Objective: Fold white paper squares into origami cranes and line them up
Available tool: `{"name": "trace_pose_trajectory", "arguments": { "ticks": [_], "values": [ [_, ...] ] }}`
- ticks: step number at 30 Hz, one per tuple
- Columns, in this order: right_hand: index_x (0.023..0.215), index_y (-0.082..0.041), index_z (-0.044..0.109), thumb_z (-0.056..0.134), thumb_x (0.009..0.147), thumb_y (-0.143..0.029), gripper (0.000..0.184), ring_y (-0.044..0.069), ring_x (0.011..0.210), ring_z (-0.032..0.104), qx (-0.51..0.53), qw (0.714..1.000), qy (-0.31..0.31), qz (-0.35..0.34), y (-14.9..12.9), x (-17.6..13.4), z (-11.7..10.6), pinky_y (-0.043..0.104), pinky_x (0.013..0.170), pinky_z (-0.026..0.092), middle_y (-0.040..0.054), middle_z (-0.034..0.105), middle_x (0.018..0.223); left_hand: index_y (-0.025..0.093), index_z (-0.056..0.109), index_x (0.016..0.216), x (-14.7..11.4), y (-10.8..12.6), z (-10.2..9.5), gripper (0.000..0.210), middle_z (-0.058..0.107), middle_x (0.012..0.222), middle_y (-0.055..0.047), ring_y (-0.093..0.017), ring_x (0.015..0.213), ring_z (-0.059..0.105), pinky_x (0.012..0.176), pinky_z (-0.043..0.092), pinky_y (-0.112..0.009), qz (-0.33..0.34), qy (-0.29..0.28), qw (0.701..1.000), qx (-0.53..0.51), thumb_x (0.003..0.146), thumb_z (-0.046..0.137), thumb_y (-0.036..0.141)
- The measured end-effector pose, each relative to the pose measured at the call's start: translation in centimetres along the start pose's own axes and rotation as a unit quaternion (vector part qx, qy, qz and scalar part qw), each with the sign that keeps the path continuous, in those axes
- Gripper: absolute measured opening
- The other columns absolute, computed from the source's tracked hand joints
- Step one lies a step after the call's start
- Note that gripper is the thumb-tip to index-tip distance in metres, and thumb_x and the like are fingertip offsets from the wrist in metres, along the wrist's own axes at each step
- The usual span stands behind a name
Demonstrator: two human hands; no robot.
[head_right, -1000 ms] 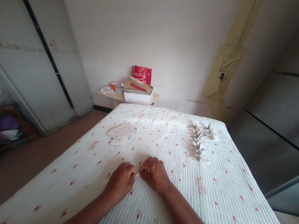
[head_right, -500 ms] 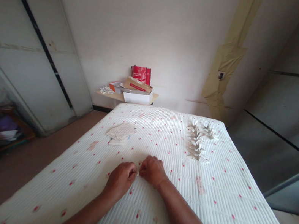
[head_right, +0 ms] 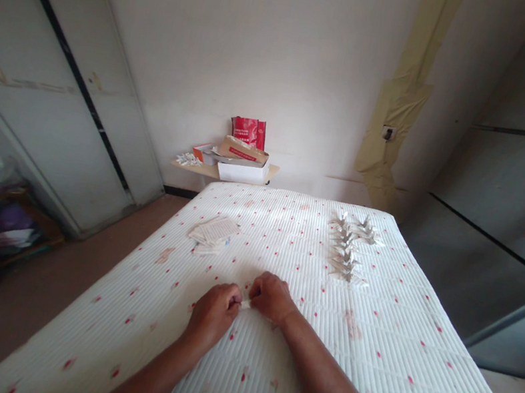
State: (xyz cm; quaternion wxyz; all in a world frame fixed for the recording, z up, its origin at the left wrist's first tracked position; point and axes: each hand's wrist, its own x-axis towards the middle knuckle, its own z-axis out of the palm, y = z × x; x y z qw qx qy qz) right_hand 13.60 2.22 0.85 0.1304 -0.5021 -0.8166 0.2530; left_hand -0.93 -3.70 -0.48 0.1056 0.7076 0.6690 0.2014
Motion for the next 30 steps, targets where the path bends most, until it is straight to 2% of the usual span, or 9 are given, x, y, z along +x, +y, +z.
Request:
{"name": "trace_pose_trajectory", "arguments": {
  "ticks": [4,7,12,14,16,20,23,27,30],
  "values": [
    [0.069,-0.018,0.064,0.062,0.065,-0.015,0.006,0.013,0.074,0.055,0.012,1.000,-0.004,-0.005,-0.1,-0.3,-0.1,0.022,0.063,0.037,0.0004,0.061,0.081,0.019,0.056,0.071,0.0,-0.1,0.1,0.010,0.058,0.072,0.002,-0.013,0.073,0.052,0.066,0.034,-0.022,0.005,0.004,1.000,-0.002,0.075,0.052,0.010],
    [0.069,-0.018,0.063,0.064,0.064,-0.020,0.005,0.015,0.076,0.054,-0.009,1.000,0.024,0.008,-0.6,-0.5,0.2,0.024,0.065,0.035,0.0013,0.061,0.080,0.018,0.055,0.071,0.0,-0.1,0.2,0.011,0.058,0.072,0.001,-0.013,0.073,0.053,0.067,0.034,-0.023,0.005,0.005,1.000,-0.005,0.075,0.052,0.009],
    [0.071,-0.018,0.064,0.062,0.063,-0.014,0.009,0.015,0.079,0.055,-0.021,0.999,0.030,0.015,-0.4,-0.3,0.6,0.025,0.068,0.036,0.0016,0.061,0.082,0.018,0.056,0.072,0.0,-0.1,0.2,0.011,0.059,0.072,0.001,-0.013,0.074,0.053,0.068,0.035,-0.023,-0.001,0.003,1.000,0.001,0.075,0.050,0.009],
    [0.081,-0.019,0.066,0.060,0.064,-0.009,0.020,0.014,0.079,0.056,0.013,1.000,0.025,-0.010,0.3,-0.2,0.6,0.024,0.069,0.038,0.0015,0.062,0.086,0.019,0.057,0.074,-0.1,0.0,0.2,0.013,0.059,0.074,0.001,-0.013,0.075,0.053,0.068,0.035,-0.023,0.007,0.006,1.000,0.003,0.076,0.049,0.009],
    [0.094,-0.022,0.066,0.057,0.065,-0.005,0.034,0.014,0.084,0.056,0.060,0.995,0.026,-0.071,0.9,-0.4,0.5,0.023,0.073,0.040,0.0010,0.062,0.093,0.019,0.058,0.076,-0.4,0.0,0.1,0.014,0.060,0.076,0.000,-0.014,0.077,0.053,0.070,0.035,-0.024,0.021,0.012,1.000,0.006,0.077,0.048,0.008],
    [0.097,-0.022,0.067,0.050,0.070,-0.001,0.038,0.014,0.088,0.057,0.082,0.984,0.025,-0.157,1.1,-1.1,-0.1,0.024,0.079,0.042,0.0017,0.064,0.093,0.022,0.060,0.085,-0.8,0.2,-0.2,0.011,0.060,0.082,-0.001,-0.016,0.081,0.053,0.074,0.036,-0.027,0.040,0.010,0.999,0.018,0.075,0.056,0.017],
    [0.093,-0.021,0.069,0.046,0.072,-0.002,0.036,0.015,0.087,0.058,0.039,0.989,0.002,-0.144,0.3,-1.5,-0.6,0.024,0.078,0.042,0.0018,0.066,0.089,0.023,0.061,0.087,-0.9,0.3,-0.6,0.013,0.059,0.084,-0.001,-0.017,0.084,0.052,0.074,0.035,-0.028,0.059,0.004,0.998,0.031,0.075,0.058,0.018],
    [0.100,-0.020,0.067,0.042,0.075,-0.004,0.038,0.015,0.088,0.060,0.023,0.993,-0.003,-0.119,-0.3,-1.7,-0.8,0.024,0.079,0.042,0.0033,0.068,0.096,0.023,0.062,0.085,-0.9,0.2,-1.0,0.017,0.057,0.084,-0.002,-0.019,0.087,0.050,0.075,0.035,-0.031,0.096,0.039,0.993,0.063,0.076,0.053,0.011],
    [0.090,-0.020,0.068,0.042,0.076,-0.008,0.032,0.015,0.080,0.061,-0.005,0.994,-0.017,-0.108,-0.3,-1.9,-0.5,0.023,0.072,0.041,0.0024,0.069,0.087,0.023,0.063,0.082,-0.7,-0.3,-0.9,0.019,0.057,0.084,-0.002,-0.019,0.087,0.050,0.077,0.037,-0.032,0.117,0.056,0.990,0.048,0.076,0.051,0.008]
  ]
}}
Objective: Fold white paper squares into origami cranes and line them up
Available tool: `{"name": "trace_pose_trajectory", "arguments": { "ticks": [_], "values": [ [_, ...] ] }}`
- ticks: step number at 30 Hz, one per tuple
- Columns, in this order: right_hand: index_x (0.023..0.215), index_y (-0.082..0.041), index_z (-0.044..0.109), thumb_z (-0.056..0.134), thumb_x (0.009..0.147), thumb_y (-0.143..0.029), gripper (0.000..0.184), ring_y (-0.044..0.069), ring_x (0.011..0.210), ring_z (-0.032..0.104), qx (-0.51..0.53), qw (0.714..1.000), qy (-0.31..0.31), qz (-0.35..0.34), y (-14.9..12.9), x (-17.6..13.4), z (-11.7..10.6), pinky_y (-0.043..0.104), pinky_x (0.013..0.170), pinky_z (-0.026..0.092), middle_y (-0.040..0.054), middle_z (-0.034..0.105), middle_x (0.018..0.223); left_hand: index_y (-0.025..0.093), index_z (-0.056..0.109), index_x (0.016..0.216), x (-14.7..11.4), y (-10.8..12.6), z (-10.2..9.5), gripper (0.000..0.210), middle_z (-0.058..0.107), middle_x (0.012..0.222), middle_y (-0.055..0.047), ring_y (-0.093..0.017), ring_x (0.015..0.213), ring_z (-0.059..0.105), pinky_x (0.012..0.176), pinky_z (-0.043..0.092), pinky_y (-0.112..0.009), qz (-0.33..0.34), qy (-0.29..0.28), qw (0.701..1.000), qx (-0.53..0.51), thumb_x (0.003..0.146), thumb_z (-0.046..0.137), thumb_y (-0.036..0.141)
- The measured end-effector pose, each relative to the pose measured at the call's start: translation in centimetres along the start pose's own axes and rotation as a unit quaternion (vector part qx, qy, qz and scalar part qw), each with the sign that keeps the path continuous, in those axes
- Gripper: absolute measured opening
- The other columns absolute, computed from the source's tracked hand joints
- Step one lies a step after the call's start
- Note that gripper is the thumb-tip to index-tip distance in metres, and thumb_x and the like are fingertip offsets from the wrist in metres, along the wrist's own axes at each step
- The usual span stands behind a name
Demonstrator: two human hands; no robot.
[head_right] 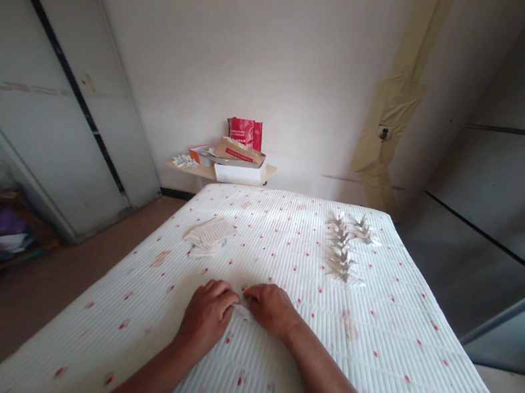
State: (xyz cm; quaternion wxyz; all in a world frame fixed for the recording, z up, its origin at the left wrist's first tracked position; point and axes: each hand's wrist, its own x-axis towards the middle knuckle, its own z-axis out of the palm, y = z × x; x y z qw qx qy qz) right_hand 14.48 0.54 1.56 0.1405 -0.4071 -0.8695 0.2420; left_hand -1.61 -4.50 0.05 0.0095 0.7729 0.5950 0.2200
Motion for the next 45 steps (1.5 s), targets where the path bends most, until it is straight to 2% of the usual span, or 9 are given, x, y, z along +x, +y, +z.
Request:
{"name": "trace_pose_trajectory", "arguments": {
  "ticks": [5,8,11,16,20,25,30,41,45],
  "values": [
    [0.090,-0.021,0.068,0.045,0.074,-0.010,0.030,0.016,0.081,0.062,-0.037,0.999,0.010,0.022,-0.1,-0.1,0.6,0.022,0.071,0.040,0.0025,0.069,0.089,0.020,0.059,0.092,-0.1,-0.9,0.8,0.034,0.058,0.090,-0.003,-0.017,0.091,0.050,0.085,0.041,-0.031,-0.006,0.036,0.996,-0.077,0.069,0.047,-0.002],
    [0.091,-0.021,0.067,0.045,0.073,-0.011,0.031,0.016,0.080,0.062,-0.045,0.999,0.008,0.027,-0.1,0.0,0.8,0.022,0.070,0.040,0.0022,0.069,0.089,0.019,0.057,0.087,-0.3,-1.1,0.8,0.034,0.056,0.089,-0.003,-0.017,0.091,0.051,0.084,0.042,-0.031,-0.008,0.057,0.993,-0.105,0.066,0.043,-0.004],
    [0.092,-0.021,0.067,0.045,0.072,-0.012,0.031,0.016,0.081,0.061,-0.050,0.998,0.006,0.030,-0.1,0.0,0.8,0.023,0.070,0.040,0.0022,0.068,0.090,0.019,0.059,0.081,-0.8,-1.1,0.5,0.032,0.054,0.087,-0.003,-0.016,0.089,0.051,0.080,0.044,-0.029,0.020,0.044,0.992,-0.115,0.067,0.041,-0.003],
    [0.094,-0.020,0.067,0.045,0.071,-0.009,0.033,0.017,0.084,0.060,-0.044,0.998,0.004,0.035,-0.4,0.0,0.5,0.023,0.073,0.041,0.0037,0.066,0.091,0.021,0.063,0.089,-1.6,-1.0,0.3,0.034,0.055,0.090,-0.004,-0.017,0.089,0.052,0.081,0.044,-0.031,0.040,0.011,0.994,-0.101,0.071,0.041,0.001],
    [0.102,-0.022,0.064,0.044,0.069,-0.005,0.042,0.016,0.089,0.059,-0.028,0.999,0.033,0.022,-0.2,-0.2,0.6,0.023,0.077,0.041,0.0046,0.062,0.098,0.022,0.062,0.096,-2.0,-1.1,0.4,0.036,0.057,0.095,-0.005,-0.018,0.093,0.052,0.085,0.043,-0.034,0.026,0.028,0.995,-0.095,0.072,0.043,0.003],
    [0.101,-0.023,0.064,0.043,0.065,0.000,0.048,0.015,0.092,0.058,-0.004,0.999,0.045,-0.015,0.5,-0.2,1.0,0.023,0.081,0.041,0.0030,0.061,0.099,0.018,0.060,0.080,-2.3,-0.7,0.1,0.020,0.061,0.084,-0.003,-0.019,0.085,0.054,0.080,0.043,-0.035,-0.018,0.035,0.995,-0.092,0.071,0.048,0.006],
    [0.103,-0.025,0.064,0.045,0.064,0.000,0.050,0.014,0.087,0.058,0.019,0.998,0.036,-0.045,0.8,-0.3,0.9,0.022,0.077,0.042,0.0008,0.061,0.095,0.020,0.062,0.082,-2.2,-0.1,-0.5,0.021,0.064,0.088,-0.002,-0.020,0.089,0.054,0.083,0.041,-0.037,-0.014,0.008,0.996,-0.093,0.070,0.051,0.008],
    [0.117,-0.025,0.054,0.048,0.062,-0.003,0.059,0.010,0.070,0.055,0.036,0.996,0.058,-0.056,0.2,-0.8,1.1,0.020,0.065,0.042,0.0022,0.057,0.101,0.021,0.063,0.092,-1.5,-0.6,-0.7,0.024,0.065,0.098,-0.005,-0.021,0.097,0.055,0.085,0.041,-0.038,-0.003,0.022,0.995,-0.093,0.074,0.048,0.013],
    [0.107,-0.022,0.058,0.050,0.065,-0.005,0.046,0.010,0.070,0.055,0.012,0.996,0.063,-0.059,0.4,-0.8,1.3,0.019,0.064,0.041,0.0013,0.059,0.094,0.019,0.063,0.091,-1.7,-0.6,-0.6,0.020,0.065,0.096,-0.006,-0.021,0.094,0.056,0.084,0.042,-0.038,-0.001,0.035,0.995,-0.096,0.077,0.049,0.017]
  ]
}}
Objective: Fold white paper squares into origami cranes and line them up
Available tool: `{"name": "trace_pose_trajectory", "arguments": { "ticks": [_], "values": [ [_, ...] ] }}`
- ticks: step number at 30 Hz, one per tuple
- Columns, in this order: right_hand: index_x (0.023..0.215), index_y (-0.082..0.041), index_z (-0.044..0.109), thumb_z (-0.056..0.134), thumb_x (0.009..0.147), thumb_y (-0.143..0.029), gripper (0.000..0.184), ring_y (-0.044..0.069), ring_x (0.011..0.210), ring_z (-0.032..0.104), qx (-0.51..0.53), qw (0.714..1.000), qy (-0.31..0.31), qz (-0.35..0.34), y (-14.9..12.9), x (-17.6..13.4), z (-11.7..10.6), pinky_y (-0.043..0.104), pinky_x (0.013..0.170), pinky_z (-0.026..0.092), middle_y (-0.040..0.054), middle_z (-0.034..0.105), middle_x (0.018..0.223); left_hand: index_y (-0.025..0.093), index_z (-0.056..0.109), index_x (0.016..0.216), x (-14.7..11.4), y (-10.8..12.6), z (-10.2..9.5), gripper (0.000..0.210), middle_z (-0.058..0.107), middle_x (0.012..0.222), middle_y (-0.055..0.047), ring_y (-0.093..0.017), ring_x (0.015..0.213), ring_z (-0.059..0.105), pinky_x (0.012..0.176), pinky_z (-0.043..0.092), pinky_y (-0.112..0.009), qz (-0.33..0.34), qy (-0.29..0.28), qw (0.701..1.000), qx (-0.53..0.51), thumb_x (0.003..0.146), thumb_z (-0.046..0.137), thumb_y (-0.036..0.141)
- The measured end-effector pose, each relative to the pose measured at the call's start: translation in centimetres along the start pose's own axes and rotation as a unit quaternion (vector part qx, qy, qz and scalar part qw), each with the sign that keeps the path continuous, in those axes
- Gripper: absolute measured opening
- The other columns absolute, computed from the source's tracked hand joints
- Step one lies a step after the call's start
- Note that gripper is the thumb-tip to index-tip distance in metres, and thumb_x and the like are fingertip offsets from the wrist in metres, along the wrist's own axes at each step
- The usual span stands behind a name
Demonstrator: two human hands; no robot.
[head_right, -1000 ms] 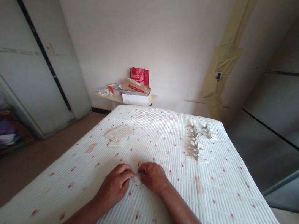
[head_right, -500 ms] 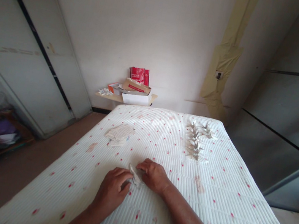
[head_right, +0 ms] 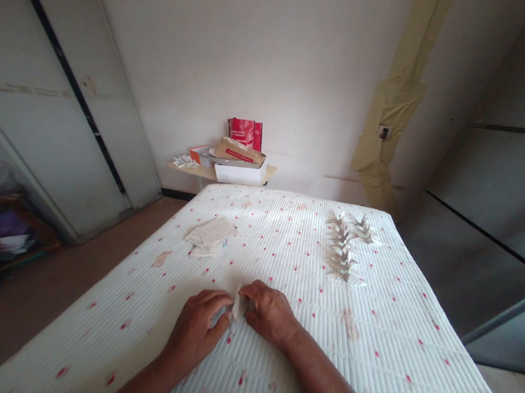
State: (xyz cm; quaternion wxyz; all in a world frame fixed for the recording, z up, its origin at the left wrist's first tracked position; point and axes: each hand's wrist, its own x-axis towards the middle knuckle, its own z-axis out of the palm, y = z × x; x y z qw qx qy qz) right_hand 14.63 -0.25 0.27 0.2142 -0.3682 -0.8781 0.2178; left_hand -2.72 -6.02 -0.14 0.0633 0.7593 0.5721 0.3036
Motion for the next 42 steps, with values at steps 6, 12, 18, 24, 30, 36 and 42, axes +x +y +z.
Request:
{"name": "trace_pose_trajectory", "arguments": {
  "ticks": [6,12,18,24,30,36,42],
  "values": [
    [0.093,-0.021,0.062,0.050,0.075,-0.010,0.024,0.013,0.080,0.057,-0.097,0.994,-0.029,-0.040,-0.8,0.1,0.0,0.022,0.071,0.040,0.0022,0.059,0.092,0.018,0.062,0.092,-0.6,-0.4,0.1,0.022,0.065,0.095,-0.006,-0.021,0.092,0.057,0.083,0.045,-0.038,0.009,0.010,1.000,-0.002,0.075,0.049,0.016],
    [0.086,-0.020,0.063,0.048,0.082,-0.016,0.016,0.014,0.076,0.057,-0.194,0.979,-0.041,-0.036,-1.8,0.1,0.4,0.025,0.067,0.040,0.0037,0.059,0.089,0.019,0.062,0.099,-1.3,-0.3,0.1,0.028,0.064,0.101,-0.007,-0.022,0.097,0.057,0.087,0.044,-0.040,0.011,0.000,1.000,0.018,0.074,0.049,0.016],
    [0.084,-0.019,0.064,0.047,0.084,-0.017,0.018,0.013,0.072,0.056,-0.204,0.977,-0.049,-0.033,-1.9,0.2,0.5,0.023,0.066,0.039,0.0039,0.059,0.086,0.017,0.062,0.101,-1.3,0.7,0.0,0.029,0.062,0.104,-0.010,-0.025,0.099,0.054,0.088,0.043,-0.043,-0.037,-0.002,0.997,0.063,0.074,0.055,0.027],
    [0.091,-0.021,0.064,0.048,0.079,-0.012,0.022,0.013,0.076,0.058,-0.123,0.990,-0.060,-0.029,-1.3,0.2,-0.1,0.023,0.069,0.042,0.0026,0.058,0.089,0.020,0.062,0.097,-0.9,1.4,0.2,0.026,0.061,0.103,-0.006,-0.024,0.100,0.052,0.087,0.040,-0.042,-0.048,-0.026,0.996,0.072,0.072,0.058,0.025],
    [0.116,-0.022,0.053,0.046,0.066,0.001,0.056,0.013,0.086,0.057,-0.007,1.000,-0.007,-0.021,0.0,0.2,-0.6,0.022,0.076,0.044,0.0038,0.055,0.104,0.020,0.062,0.101,-0.7,1.2,0.0,0.032,0.060,0.105,-0.006,-0.022,0.101,0.051,0.087,0.038,-0.039,-0.039,-0.037,0.996,0.069,0.071,0.052,0.015],
    [0.106,-0.027,0.062,0.043,0.081,-0.009,0.037,0.015,0.090,0.058,-0.103,0.993,-0.035,-0.037,-0.3,0.3,-0.3,0.025,0.074,0.044,0.0046,0.055,0.108,0.022,0.063,0.101,-0.4,0.8,-0.5,0.034,0.057,0.105,-0.006,-0.022,0.102,0.049,0.086,0.037,-0.038,-0.031,-0.063,0.994,0.087,0.072,0.049,0.013],
    [0.099,-0.025,0.064,0.046,0.083,-0.013,0.027,0.015,0.090,0.057,-0.115,0.992,-0.037,-0.047,-0.5,0.7,-0.2,0.024,0.075,0.044,0.0047,0.057,0.105,0.026,0.065,0.097,0.6,-0.4,-1.2,0.038,0.055,0.103,-0.005,-0.022,0.103,0.046,0.085,0.036,-0.037,0.007,-0.080,0.992,0.101,0.069,0.050,0.007]
  ]
}}
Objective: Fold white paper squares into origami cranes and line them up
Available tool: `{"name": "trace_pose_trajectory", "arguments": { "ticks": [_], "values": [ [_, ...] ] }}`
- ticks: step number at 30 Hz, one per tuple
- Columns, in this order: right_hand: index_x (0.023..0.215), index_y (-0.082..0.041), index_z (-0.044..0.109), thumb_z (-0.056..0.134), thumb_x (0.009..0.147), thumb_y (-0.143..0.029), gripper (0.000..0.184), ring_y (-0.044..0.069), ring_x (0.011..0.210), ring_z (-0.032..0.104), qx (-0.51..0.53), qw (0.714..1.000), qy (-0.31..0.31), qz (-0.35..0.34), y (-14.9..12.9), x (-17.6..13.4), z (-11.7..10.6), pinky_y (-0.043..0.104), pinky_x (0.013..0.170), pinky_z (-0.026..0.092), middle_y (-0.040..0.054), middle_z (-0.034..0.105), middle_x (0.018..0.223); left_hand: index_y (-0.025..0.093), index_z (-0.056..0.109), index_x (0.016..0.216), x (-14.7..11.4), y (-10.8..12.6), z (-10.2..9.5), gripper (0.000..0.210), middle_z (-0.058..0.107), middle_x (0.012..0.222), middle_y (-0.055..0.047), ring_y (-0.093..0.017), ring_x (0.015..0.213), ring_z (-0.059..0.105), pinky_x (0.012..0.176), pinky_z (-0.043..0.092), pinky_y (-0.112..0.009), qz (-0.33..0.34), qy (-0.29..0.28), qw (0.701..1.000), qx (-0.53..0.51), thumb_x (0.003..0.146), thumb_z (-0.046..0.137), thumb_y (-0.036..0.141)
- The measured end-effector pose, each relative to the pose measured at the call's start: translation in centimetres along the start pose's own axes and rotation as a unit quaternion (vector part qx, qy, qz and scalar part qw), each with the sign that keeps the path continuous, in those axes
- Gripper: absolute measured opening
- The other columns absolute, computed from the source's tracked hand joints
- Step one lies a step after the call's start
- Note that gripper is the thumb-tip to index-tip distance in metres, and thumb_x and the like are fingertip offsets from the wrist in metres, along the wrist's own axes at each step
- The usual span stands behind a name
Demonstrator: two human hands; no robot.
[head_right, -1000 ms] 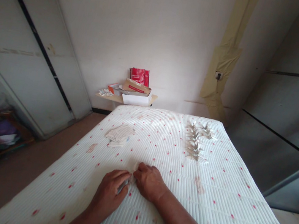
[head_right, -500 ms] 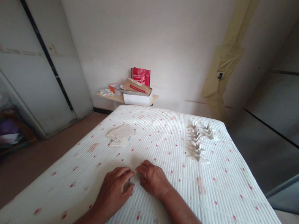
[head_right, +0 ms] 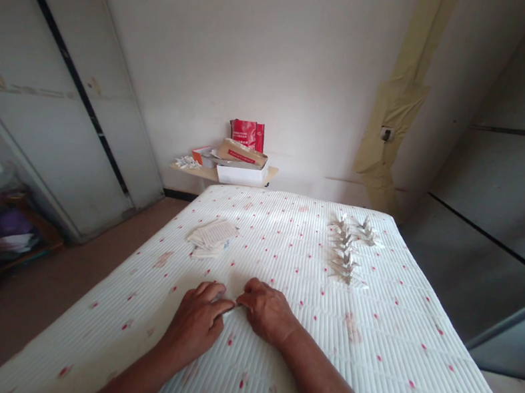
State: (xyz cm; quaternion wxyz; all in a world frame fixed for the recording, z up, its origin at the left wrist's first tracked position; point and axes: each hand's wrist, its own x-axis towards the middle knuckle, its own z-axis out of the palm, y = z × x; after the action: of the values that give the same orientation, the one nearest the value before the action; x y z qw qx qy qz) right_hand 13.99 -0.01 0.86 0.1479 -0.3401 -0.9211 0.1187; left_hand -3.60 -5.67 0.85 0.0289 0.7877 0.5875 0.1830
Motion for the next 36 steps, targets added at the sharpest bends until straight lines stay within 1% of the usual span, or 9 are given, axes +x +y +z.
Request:
{"name": "trace_pose_trajectory", "arguments": {
  "ticks": [4,10,13,17,21,24,29,32,36],
  "values": [
    [0.096,-0.024,0.065,0.049,0.080,-0.010,0.026,0.014,0.091,0.056,0.020,1.000,0.012,-0.017,0.3,0.0,0.1,0.024,0.078,0.043,0.0043,0.057,0.103,0.028,0.067,0.095,0.6,-0.6,-0.5,0.042,0.055,0.098,-0.005,-0.021,0.098,0.046,0.083,0.035,-0.035,0.034,-0.013,0.999,-0.002,0.068,0.049,0.001],
    [0.095,-0.021,0.063,0.052,0.079,-0.014,0.020,0.015,0.088,0.056,0.005,0.999,0.031,-0.013,-0.1,-0.1,0.6,0.024,0.076,0.043,0.0045,0.058,0.098,0.022,0.067,0.084,1.1,-0.7,-0.9,0.030,0.055,0.082,-0.005,-0.019,0.085,0.046,0.072,0.036,-0.033,0.066,-0.026,0.997,0.024,0.075,0.046,0.004],
    [0.092,-0.021,0.063,0.051,0.081,-0.013,0.018,0.014,0.085,0.056,0.006,0.999,0.039,-0.015,-0.2,0.0,0.9,0.023,0.074,0.043,0.0036,0.058,0.094,0.020,0.067,0.078,1.1,-0.5,-0.7,0.029,0.054,0.077,-0.006,-0.020,0.081,0.046,0.071,0.037,-0.032,0.073,-0.035,0.996,0.031,0.076,0.044,0.003],
    [0.086,-0.021,0.063,0.052,0.081,-0.012,0.015,0.013,0.081,0.056,0.023,0.999,0.040,-0.029,-0.2,0.0,1.0,0.022,0.074,0.042,0.0019,0.057,0.086,0.019,0.065,0.081,0.7,-0.4,-0.2,0.029,0.052,0.076,-0.004,-0.018,0.080,0.047,0.077,0.039,-0.031,0.059,-0.047,0.997,0.007,0.072,0.044,0.001],
    [0.084,-0.021,0.063,0.052,0.082,-0.014,0.013,0.013,0.080,0.056,0.034,0.997,0.042,-0.046,-0.1,-0.3,0.9,0.022,0.074,0.041,0.0014,0.057,0.084,0.019,0.064,0.086,0.3,-0.4,0.4,0.024,0.052,0.079,-0.003,-0.017,0.081,0.049,0.073,0.041,-0.028,0.048,-0.035,0.998,-0.026,0.079,0.043,0.009],
    [0.088,-0.022,0.064,0.052,0.084,-0.017,0.014,0.013,0.081,0.056,0.027,0.997,0.043,-0.058,-0.1,-0.4,0.8,0.023,0.074,0.041,0.0022,0.058,0.086,0.018,0.063,0.087,0.1,-0.4,0.9,0.027,0.053,0.079,-0.004,-0.017,0.080,0.049,0.072,0.041,-0.027,0.048,-0.030,0.998,-0.005,0.084,0.038,0.010],
    [0.092,-0.023,0.065,0.049,0.087,-0.022,0.016,0.015,0.078,0.055,-0.039,0.995,0.054,-0.073,-0.2,-0.5,1.2,0.026,0.072,0.040,0.0034,0.059,0.084,0.017,0.063,0.086,-0.1,-0.5,1.6,0.028,0.054,0.079,-0.004,-0.017,0.078,0.049,0.069,0.041,-0.028,0.047,-0.023,0.998,0.039,0.087,0.036,0.011],
    [0.087,-0.022,0.065,0.049,0.088,-0.023,0.016,0.015,0.077,0.055,-0.048,0.995,0.059,-0.072,-0.3,-0.4,1.4,0.026,0.071,0.039,0.0034,0.059,0.081,0.018,0.063,0.084,0.0,-0.5,1.8,0.028,0.054,0.078,-0.004,-0.016,0.077,0.049,0.070,0.042,-0.028,0.042,-0.014,0.998,0.038,0.087,0.036,0.012],
    [0.080,-0.020,0.065,0.050,0.087,-0.019,0.017,0.014,0.077,0.055,-0.015,0.998,0.050,-0.045,-0.4,-0.1,1.4,0.025,0.071,0.039,0.0026,0.059,0.078,0.019,0.064,0.087,0.0,-0.4,1.7,0.026,0.055,0.078,-0.004,-0.016,0.078,0.050,0.070,0.042,-0.027,0.038,-0.014,0.999,0.025,0.086,0.038,0.011]
  ]
}}
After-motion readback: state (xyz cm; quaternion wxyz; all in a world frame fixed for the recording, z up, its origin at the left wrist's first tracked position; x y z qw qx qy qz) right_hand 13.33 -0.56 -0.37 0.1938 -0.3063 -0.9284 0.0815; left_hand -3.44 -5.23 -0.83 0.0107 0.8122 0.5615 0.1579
